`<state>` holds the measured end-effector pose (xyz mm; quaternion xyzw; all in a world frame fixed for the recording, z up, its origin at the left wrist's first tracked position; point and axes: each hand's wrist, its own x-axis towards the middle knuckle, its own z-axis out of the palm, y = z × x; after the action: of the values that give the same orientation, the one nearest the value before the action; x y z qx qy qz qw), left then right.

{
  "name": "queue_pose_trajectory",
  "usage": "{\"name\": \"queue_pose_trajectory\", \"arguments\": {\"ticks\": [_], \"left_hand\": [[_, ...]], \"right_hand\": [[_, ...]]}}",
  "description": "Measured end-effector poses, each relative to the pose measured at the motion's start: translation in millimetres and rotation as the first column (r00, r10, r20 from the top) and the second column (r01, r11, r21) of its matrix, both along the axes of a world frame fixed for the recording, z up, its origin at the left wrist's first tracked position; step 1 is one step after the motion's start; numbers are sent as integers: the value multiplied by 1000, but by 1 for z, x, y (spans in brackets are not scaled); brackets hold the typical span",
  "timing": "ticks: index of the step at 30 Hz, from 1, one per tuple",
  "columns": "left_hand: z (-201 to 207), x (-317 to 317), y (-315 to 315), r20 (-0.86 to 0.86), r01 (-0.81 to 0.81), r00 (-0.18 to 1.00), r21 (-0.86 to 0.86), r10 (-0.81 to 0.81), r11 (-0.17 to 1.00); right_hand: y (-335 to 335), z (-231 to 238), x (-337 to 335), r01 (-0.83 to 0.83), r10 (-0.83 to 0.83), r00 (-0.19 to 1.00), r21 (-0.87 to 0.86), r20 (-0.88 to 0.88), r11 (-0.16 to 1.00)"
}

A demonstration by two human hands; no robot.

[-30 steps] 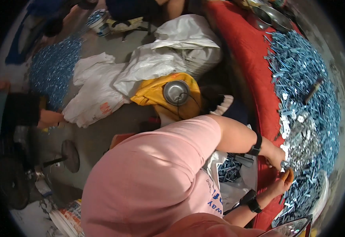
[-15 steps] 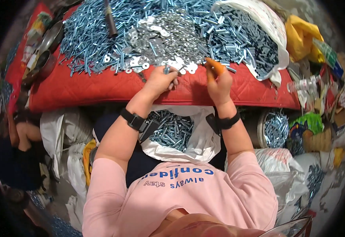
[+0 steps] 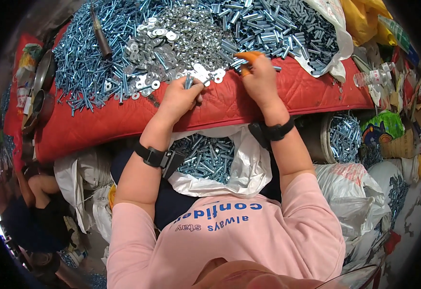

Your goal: Sort metal bolts and washers from a large pile into specific sets.

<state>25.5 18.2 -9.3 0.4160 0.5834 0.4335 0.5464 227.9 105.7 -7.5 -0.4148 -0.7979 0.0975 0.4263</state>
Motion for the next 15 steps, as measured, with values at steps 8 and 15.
{"name": "queue_pose_trajectory", "arguments": {"ticks": [8,15], "left_hand": [[1,0,10,-20,-4,1000,-68,3,998],[5,2,11,-14,-22,1000,-71,21,997]], "right_hand": [[8,6,5,15,-27,978,58,207,998],[5,-5,-28,-111,133,935,-86,330,990]]}}
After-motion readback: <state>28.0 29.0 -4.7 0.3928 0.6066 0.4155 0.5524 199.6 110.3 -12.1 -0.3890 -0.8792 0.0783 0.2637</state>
